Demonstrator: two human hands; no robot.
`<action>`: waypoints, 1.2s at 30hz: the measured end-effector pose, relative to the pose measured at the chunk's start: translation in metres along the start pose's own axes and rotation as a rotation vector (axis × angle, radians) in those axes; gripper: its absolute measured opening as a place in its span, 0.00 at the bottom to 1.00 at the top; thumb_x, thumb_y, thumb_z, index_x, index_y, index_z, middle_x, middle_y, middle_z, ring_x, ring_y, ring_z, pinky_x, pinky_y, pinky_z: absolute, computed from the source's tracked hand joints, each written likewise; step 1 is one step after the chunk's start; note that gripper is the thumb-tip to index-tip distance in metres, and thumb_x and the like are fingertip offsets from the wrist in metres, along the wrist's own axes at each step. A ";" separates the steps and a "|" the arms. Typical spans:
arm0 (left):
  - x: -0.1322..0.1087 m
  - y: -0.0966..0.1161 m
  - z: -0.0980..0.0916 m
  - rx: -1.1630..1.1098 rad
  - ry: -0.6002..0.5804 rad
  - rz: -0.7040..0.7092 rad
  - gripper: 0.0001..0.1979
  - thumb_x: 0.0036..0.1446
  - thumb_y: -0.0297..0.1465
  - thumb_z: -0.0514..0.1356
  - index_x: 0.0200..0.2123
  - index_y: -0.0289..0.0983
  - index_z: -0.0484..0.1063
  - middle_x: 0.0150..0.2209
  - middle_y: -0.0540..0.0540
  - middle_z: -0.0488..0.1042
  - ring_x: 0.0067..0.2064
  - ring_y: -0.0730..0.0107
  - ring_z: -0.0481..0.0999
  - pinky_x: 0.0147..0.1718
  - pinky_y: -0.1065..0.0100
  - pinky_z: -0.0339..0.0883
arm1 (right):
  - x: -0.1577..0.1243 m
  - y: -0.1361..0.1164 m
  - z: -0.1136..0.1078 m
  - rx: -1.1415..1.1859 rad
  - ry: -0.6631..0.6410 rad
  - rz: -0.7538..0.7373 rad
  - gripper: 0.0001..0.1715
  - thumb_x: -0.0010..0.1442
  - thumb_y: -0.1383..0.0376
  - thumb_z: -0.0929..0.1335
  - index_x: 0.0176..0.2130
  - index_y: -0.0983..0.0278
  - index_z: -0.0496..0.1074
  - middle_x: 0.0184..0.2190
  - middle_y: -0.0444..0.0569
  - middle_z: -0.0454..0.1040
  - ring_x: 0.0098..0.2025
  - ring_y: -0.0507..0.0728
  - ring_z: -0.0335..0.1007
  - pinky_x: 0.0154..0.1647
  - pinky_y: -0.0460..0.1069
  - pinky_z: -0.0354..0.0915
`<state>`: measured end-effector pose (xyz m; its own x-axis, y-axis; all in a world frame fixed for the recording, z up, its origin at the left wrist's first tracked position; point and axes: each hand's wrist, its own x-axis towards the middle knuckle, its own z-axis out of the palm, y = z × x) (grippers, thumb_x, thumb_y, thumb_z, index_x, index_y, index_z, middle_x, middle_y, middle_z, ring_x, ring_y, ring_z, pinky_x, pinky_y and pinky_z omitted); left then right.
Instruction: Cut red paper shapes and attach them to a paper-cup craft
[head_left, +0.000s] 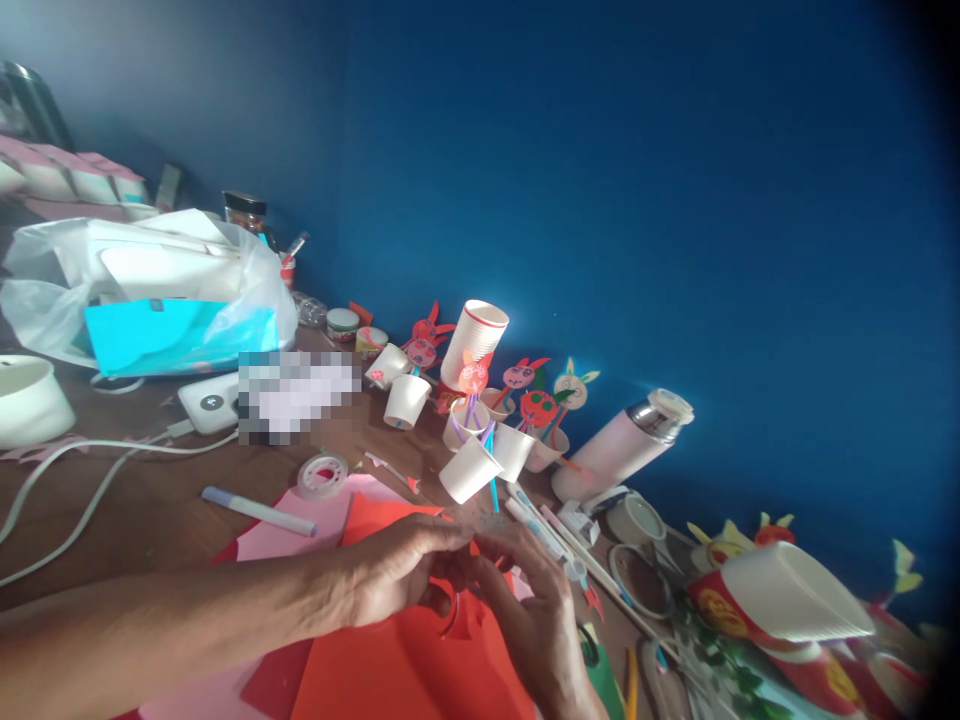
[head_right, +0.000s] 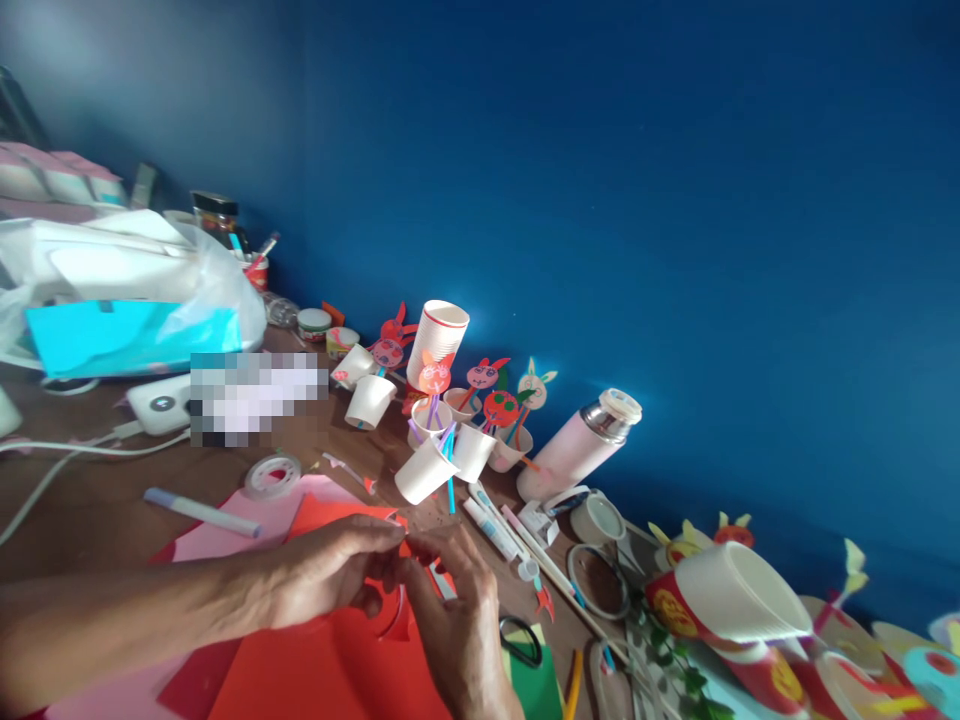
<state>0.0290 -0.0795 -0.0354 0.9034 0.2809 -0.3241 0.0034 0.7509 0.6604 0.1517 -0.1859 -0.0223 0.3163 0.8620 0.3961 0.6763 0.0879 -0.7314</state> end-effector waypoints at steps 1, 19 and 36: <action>0.000 0.000 0.000 0.003 -0.005 0.000 0.09 0.49 0.32 0.58 0.32 0.31 0.70 0.24 0.49 0.69 0.27 0.72 0.67 0.22 0.71 0.59 | 0.000 0.000 0.000 0.005 0.007 0.005 0.08 0.53 0.71 0.67 0.33 0.61 0.75 0.26 0.42 0.72 0.28 0.52 0.66 0.30 0.44 0.63; -0.001 0.002 0.001 0.073 -0.009 -0.017 0.08 0.41 0.30 0.62 0.26 0.30 0.73 0.24 0.47 0.71 0.28 0.72 0.68 0.22 0.71 0.58 | -0.002 0.000 0.005 0.122 -0.016 0.078 0.05 0.54 0.66 0.67 0.33 0.60 0.74 0.27 0.42 0.71 0.29 0.52 0.63 0.31 0.45 0.59; 0.000 -0.001 -0.002 0.099 -0.012 0.057 0.08 0.46 0.29 0.61 0.30 0.29 0.72 0.26 0.46 0.71 0.28 0.71 0.69 0.22 0.71 0.56 | -0.003 0.003 0.009 0.128 -0.022 0.143 0.04 0.55 0.64 0.67 0.32 0.59 0.73 0.27 0.42 0.72 0.29 0.53 0.63 0.32 0.45 0.58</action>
<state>0.0284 -0.0793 -0.0380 0.9083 0.3140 -0.2764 -0.0064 0.6711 0.7414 0.1469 -0.1842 -0.0304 0.3876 0.8806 0.2725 0.5350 0.0258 -0.8444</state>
